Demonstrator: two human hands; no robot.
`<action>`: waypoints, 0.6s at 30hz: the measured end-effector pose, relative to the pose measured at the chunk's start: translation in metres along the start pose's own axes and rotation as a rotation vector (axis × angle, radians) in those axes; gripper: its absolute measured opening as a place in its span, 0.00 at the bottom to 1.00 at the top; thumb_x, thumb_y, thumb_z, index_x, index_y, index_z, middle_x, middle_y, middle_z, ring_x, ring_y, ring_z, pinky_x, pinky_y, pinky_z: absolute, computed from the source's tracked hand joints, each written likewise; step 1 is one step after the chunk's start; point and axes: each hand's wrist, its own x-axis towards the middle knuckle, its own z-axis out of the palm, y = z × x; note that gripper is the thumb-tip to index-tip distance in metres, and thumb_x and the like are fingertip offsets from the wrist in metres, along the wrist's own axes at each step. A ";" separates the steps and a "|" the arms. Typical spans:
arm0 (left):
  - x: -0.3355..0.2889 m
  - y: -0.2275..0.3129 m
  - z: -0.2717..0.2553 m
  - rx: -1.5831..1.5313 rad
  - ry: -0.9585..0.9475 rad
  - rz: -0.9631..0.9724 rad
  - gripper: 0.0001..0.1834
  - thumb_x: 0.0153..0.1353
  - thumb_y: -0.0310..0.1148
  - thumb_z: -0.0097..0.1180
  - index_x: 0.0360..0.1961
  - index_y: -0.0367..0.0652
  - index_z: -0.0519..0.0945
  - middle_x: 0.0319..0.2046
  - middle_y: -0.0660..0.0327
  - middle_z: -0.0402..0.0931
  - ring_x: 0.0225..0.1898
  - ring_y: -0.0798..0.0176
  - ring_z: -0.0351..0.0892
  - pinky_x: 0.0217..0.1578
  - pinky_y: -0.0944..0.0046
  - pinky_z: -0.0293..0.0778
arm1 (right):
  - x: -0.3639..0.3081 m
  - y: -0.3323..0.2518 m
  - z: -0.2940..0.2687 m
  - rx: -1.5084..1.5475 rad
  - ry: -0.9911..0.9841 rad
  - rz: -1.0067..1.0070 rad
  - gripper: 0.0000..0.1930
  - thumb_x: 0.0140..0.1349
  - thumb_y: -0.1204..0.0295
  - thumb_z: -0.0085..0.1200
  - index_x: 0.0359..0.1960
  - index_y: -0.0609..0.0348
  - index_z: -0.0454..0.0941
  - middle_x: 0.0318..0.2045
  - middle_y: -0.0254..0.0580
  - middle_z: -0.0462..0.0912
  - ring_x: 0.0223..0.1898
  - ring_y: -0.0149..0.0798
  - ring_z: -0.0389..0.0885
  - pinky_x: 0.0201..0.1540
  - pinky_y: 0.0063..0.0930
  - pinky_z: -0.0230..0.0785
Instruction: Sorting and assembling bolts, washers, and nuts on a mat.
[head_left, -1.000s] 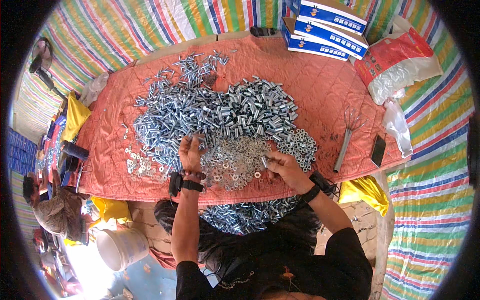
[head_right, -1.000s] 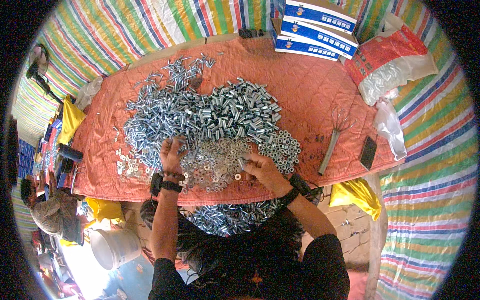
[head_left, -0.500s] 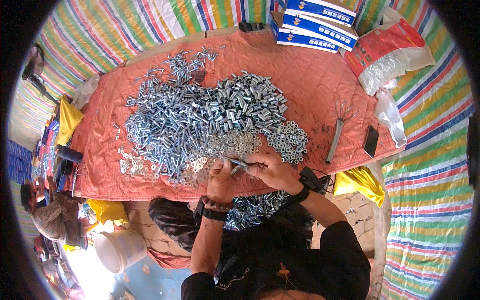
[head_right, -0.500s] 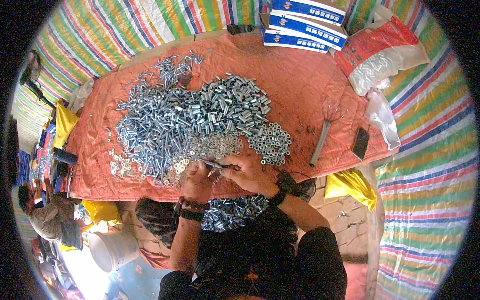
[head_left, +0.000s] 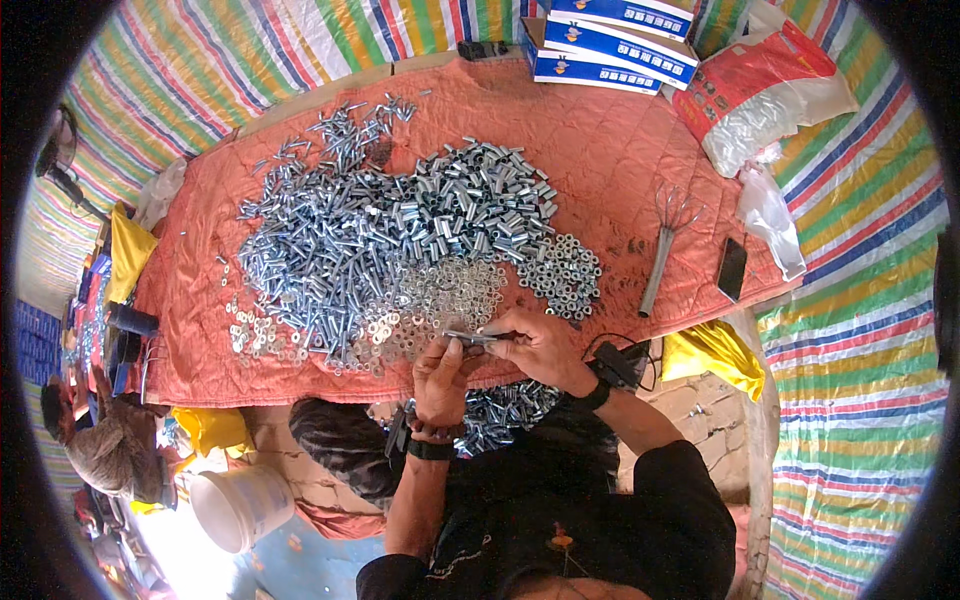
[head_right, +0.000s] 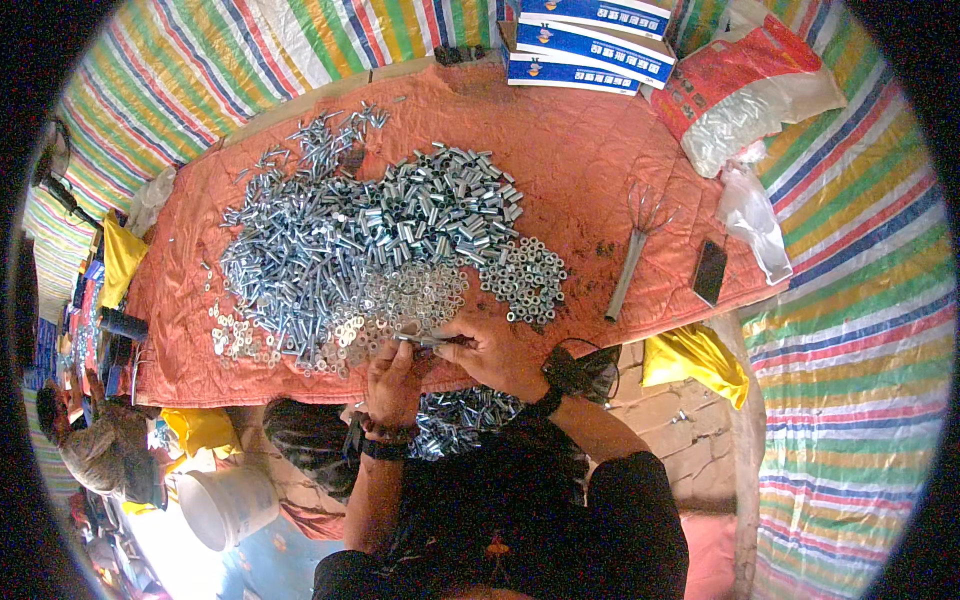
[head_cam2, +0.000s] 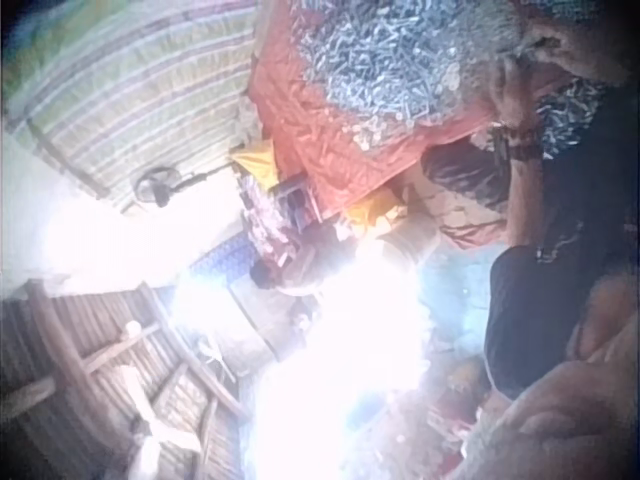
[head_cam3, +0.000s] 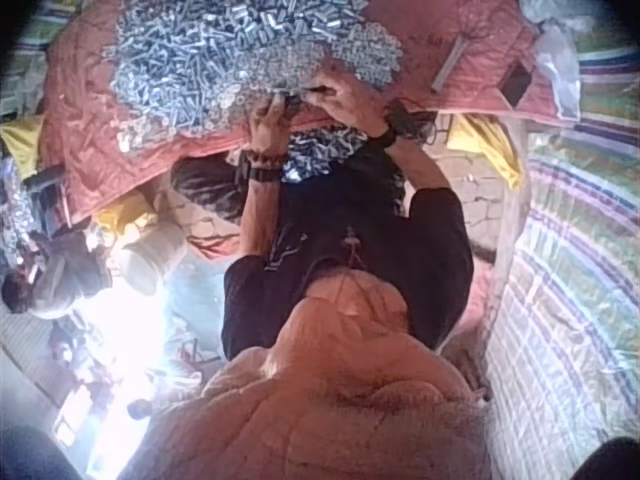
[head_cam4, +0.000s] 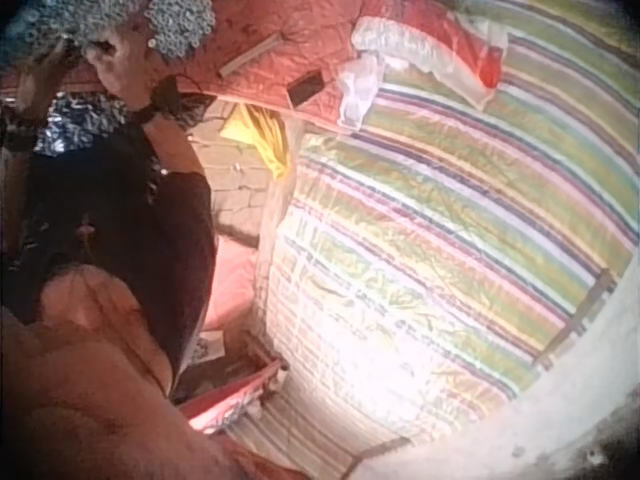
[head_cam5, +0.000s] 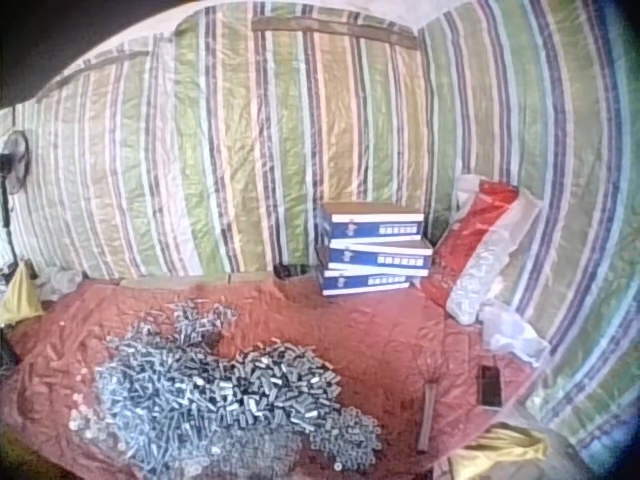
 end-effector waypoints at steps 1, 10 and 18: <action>-0.002 0.004 0.009 -0.007 0.066 0.007 0.15 0.68 0.32 0.47 0.52 0.35 0.75 0.41 0.56 0.79 0.42 0.61 0.79 0.45 0.59 0.77 | -0.002 0.002 0.000 0.041 -0.005 0.032 0.12 0.55 0.76 0.60 0.42 0.57 0.80 0.32 0.36 0.81 0.32 0.29 0.80 0.33 0.22 0.72; -0.033 -0.022 0.004 0.350 0.065 0.068 0.16 0.69 0.29 0.45 0.54 0.33 0.73 0.36 0.56 0.79 0.34 0.66 0.80 0.37 0.64 0.79 | -0.026 0.010 0.012 -0.156 -0.042 -0.110 0.15 0.54 0.73 0.61 0.45 0.56 0.79 0.33 0.45 0.82 0.33 0.42 0.81 0.34 0.29 0.72; -0.049 -0.019 -0.004 1.182 -0.201 0.345 0.14 0.57 0.21 0.54 0.46 0.35 0.78 0.34 0.46 0.79 0.31 0.48 0.81 0.29 0.61 0.75 | -0.055 0.019 0.010 0.030 -0.287 0.261 0.17 0.58 0.68 0.57 0.49 0.59 0.74 0.40 0.49 0.81 0.44 0.46 0.81 0.46 0.35 0.72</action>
